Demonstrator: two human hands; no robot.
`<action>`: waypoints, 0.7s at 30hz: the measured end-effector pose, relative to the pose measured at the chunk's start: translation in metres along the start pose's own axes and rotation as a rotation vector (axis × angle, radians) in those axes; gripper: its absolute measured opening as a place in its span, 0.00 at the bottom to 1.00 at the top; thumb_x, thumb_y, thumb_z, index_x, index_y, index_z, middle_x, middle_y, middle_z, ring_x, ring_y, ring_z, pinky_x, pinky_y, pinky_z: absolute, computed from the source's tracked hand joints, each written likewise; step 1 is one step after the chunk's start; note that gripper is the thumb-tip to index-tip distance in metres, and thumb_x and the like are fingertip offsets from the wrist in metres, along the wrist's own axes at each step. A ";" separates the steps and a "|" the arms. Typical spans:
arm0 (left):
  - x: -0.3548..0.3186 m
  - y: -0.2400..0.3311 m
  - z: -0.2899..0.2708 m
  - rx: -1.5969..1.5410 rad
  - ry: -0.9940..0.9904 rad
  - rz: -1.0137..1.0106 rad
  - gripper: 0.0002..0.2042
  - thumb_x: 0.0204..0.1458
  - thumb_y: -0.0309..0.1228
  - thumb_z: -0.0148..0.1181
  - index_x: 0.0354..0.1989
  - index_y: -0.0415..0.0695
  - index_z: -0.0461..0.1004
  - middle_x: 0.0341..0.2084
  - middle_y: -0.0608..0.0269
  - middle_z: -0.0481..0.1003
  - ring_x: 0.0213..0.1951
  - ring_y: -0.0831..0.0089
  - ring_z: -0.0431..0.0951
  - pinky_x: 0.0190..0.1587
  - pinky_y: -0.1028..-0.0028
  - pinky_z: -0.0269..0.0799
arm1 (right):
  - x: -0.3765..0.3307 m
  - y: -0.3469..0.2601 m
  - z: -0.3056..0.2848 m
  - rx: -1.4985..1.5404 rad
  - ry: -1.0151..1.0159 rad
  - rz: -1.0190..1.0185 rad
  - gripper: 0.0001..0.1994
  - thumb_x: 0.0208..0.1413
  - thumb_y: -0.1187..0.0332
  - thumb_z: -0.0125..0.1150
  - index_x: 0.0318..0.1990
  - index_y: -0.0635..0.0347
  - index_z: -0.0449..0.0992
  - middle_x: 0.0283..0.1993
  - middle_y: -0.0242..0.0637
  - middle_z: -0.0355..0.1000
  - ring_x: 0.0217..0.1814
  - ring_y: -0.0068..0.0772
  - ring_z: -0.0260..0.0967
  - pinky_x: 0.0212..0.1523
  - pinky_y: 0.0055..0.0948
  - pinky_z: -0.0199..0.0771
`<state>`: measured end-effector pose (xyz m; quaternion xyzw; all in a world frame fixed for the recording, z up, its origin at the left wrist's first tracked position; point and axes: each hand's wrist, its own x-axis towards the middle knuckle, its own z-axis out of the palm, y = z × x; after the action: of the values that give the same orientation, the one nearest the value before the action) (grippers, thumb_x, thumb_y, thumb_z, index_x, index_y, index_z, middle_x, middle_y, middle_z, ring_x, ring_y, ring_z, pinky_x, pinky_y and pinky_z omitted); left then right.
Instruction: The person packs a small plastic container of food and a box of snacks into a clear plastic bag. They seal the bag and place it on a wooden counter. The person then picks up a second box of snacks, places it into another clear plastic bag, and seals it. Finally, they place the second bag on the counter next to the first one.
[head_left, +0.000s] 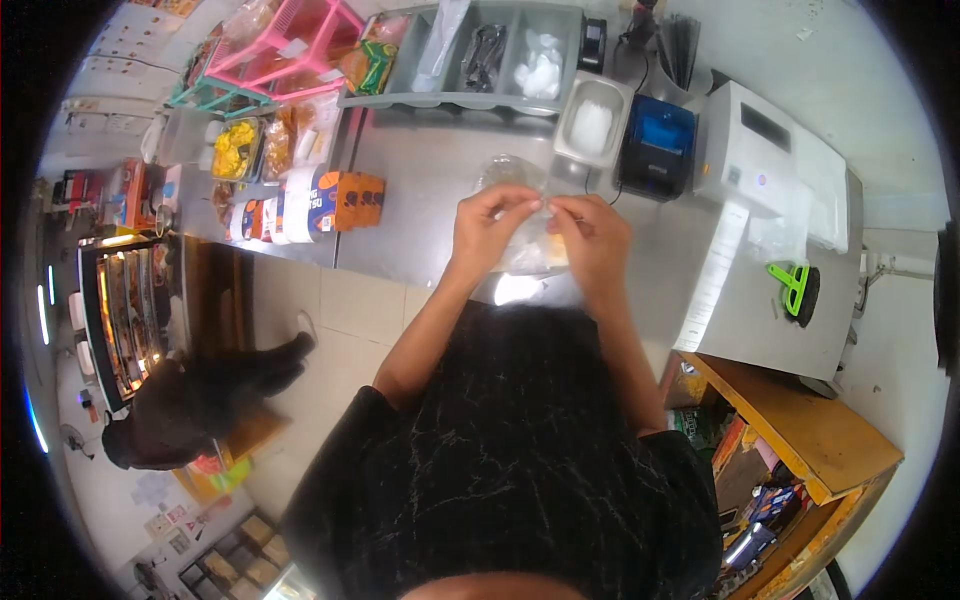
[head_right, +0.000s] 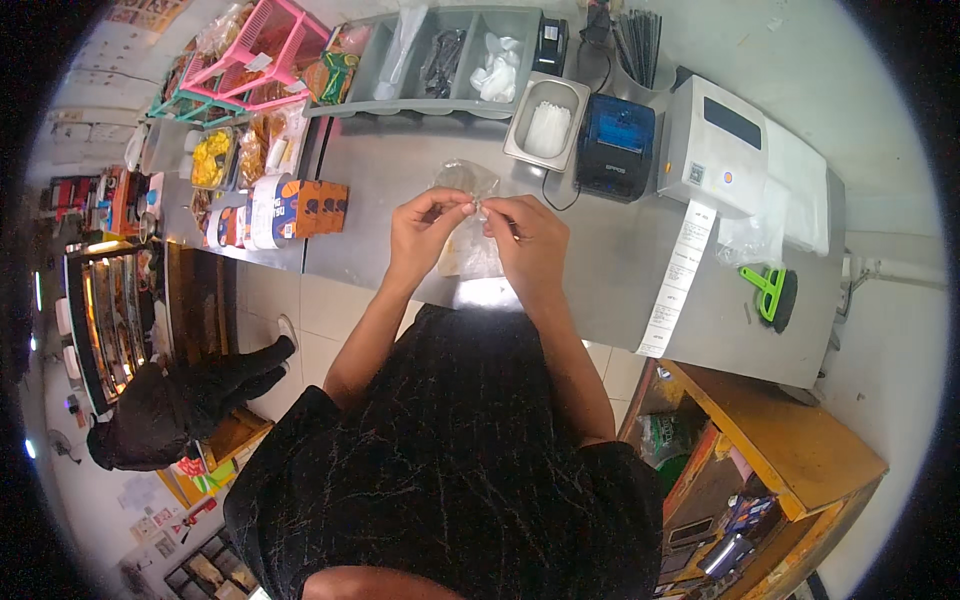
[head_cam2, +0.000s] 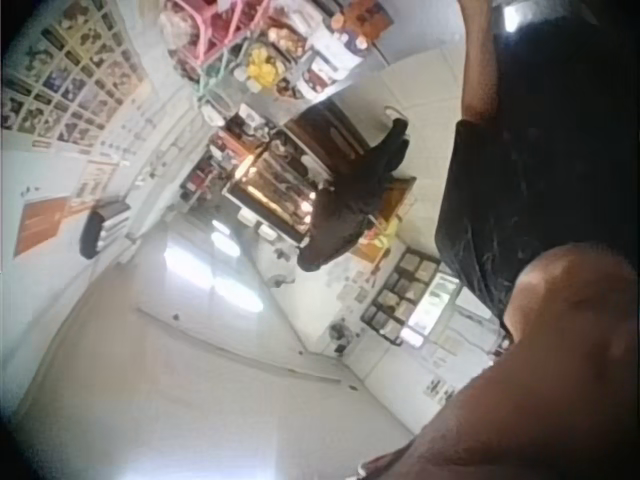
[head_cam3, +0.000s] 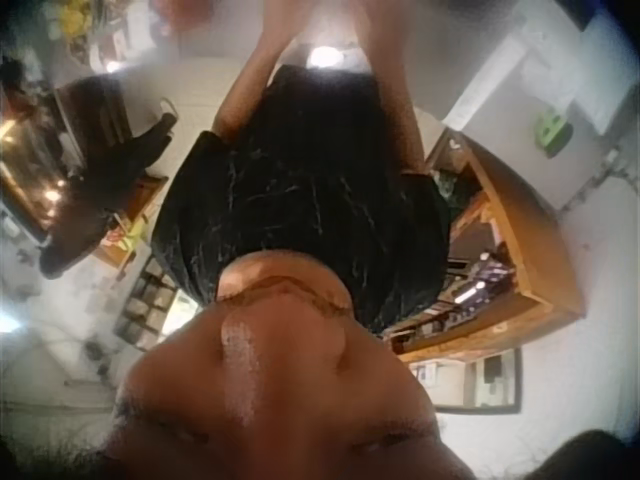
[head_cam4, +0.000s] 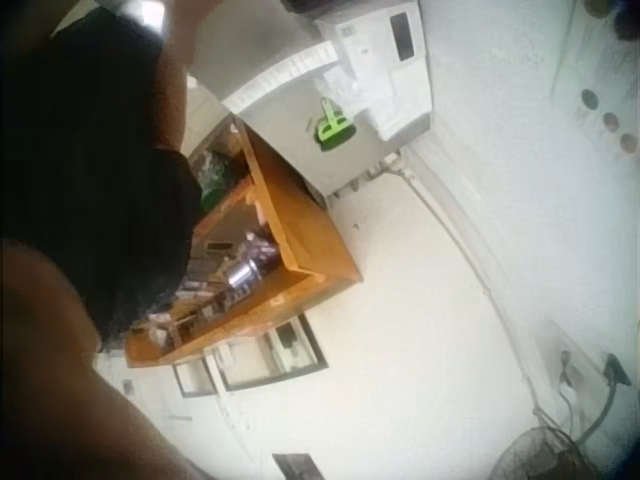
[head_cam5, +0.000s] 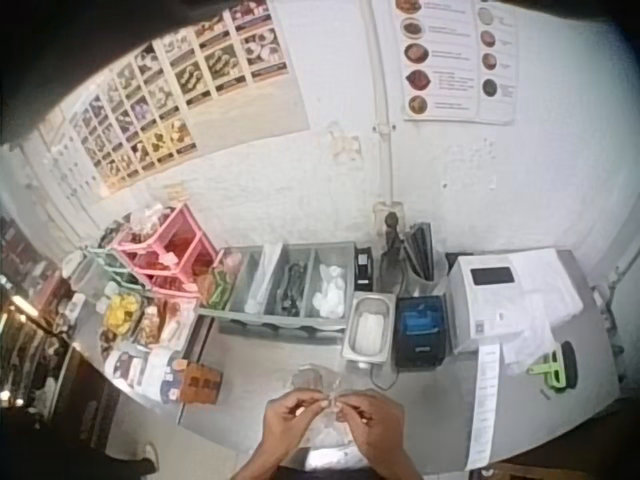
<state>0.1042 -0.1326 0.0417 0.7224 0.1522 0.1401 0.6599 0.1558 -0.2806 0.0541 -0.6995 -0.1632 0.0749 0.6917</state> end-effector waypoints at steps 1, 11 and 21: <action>0.000 0.001 0.000 -0.003 0.004 -0.005 0.06 0.50 0.25 0.66 0.36 0.38 0.80 0.31 0.64 0.80 0.33 0.81 0.76 0.40 0.79 0.70 | 0.000 0.002 0.000 0.004 0.001 -0.006 0.05 0.53 0.82 0.60 0.37 0.70 0.79 0.35 0.40 0.74 0.32 0.27 0.76 0.33 0.21 0.77; -0.001 0.001 -0.001 0.017 -0.048 0.019 0.06 0.51 0.25 0.65 0.36 0.38 0.80 0.32 0.63 0.81 0.35 0.79 0.78 0.42 0.78 0.72 | 0.001 -0.002 0.002 -0.031 0.040 -0.082 0.05 0.51 0.81 0.61 0.35 0.65 0.80 0.30 0.38 0.75 0.28 0.24 0.76 0.28 0.20 0.75; 0.006 0.010 -0.018 0.035 -0.219 -0.095 0.07 0.49 0.28 0.67 0.33 0.37 0.81 0.32 0.59 0.81 0.38 0.75 0.79 0.44 0.75 0.72 | 0.001 -0.003 -0.007 -0.052 -0.069 -0.023 0.05 0.50 0.79 0.62 0.34 0.64 0.82 0.28 0.38 0.77 0.26 0.23 0.74 0.29 0.20 0.72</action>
<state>0.1027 -0.1144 0.0529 0.7367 0.1156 0.0264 0.6658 0.1592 -0.2871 0.0574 -0.7123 -0.1967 0.0868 0.6682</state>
